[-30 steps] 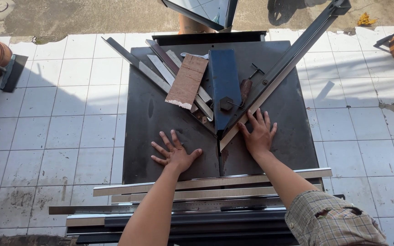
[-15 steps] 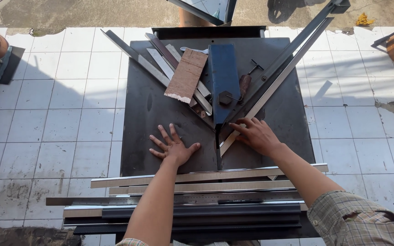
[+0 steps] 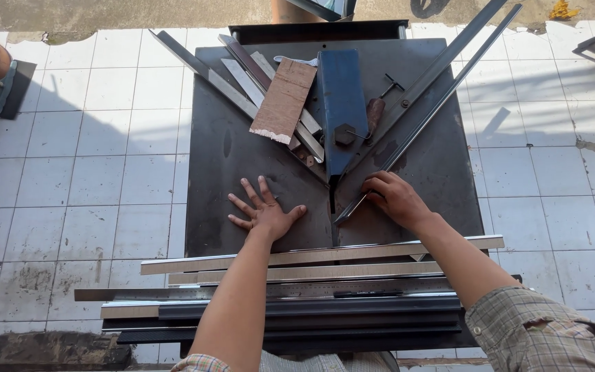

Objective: The person measures and marks a metal profile with a ruler and pen, then uses a miter saw to cut the profile. The person repeats the process with another profile, aligning it against the saw's fence before cutting.

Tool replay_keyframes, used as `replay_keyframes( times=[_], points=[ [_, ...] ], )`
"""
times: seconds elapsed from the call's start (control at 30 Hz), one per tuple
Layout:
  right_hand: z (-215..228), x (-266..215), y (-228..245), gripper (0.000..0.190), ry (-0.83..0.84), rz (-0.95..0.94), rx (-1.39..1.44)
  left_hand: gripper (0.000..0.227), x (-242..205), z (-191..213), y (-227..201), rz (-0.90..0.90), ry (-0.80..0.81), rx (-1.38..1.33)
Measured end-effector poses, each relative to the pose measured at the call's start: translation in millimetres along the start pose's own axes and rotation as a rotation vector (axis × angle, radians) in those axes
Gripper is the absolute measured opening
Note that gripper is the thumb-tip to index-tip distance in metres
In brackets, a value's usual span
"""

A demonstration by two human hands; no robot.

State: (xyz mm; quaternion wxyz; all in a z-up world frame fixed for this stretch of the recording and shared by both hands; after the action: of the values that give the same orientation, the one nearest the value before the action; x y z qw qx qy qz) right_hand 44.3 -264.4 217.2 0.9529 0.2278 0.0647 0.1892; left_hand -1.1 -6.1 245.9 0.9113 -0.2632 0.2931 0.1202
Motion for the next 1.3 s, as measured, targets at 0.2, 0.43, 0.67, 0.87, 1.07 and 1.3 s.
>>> replay_keyframes(
  times=[0.2, 0.43, 0.67, 0.87, 1.07, 1.3],
  points=[
    [7, 0, 17, 0.017, 0.042, -0.028, -0.011, 0.107, 0, 0, 0, 0.002, -0.002, 0.004],
    [-1, 8, 31, 0.014, -0.099, 0.018, -0.093, 0.107, 0, -2, 1, 0.003, -0.004, -0.002],
    [-19, 2, -12, 0.032, -0.398, -0.518, -0.096, 0.107, 1, 0, 0, -0.001, -0.018, -0.01],
    [-15, 23, -14, 0.051, -0.089, -0.725, -0.133, 0.108, 2, -2, 2, -0.006, -0.018, 0.011],
    [-13, 27, -13, 0.057, -0.09, -0.715, -0.154, 0.108, 5, -6, 3, -0.001, -0.025, 0.018],
    [-11, 22, -7, 0.062, -0.159, -0.684, -0.175, 0.109, 3, -4, 2, 0.002, -0.016, 0.02]
  ],
)
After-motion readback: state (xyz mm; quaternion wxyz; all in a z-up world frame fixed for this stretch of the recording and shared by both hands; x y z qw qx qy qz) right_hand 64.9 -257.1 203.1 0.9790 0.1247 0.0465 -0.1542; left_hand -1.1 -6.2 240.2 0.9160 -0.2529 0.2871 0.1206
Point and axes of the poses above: each hand's wrist, its own x-axis towards the middle knuckle, its own z-axis out of the back of the hand, y = z × x, the point moved 3 cm from there along x, towards the middle knuckle, and after that the axes turned 12 degrees about -z, right-handed, at the moved point
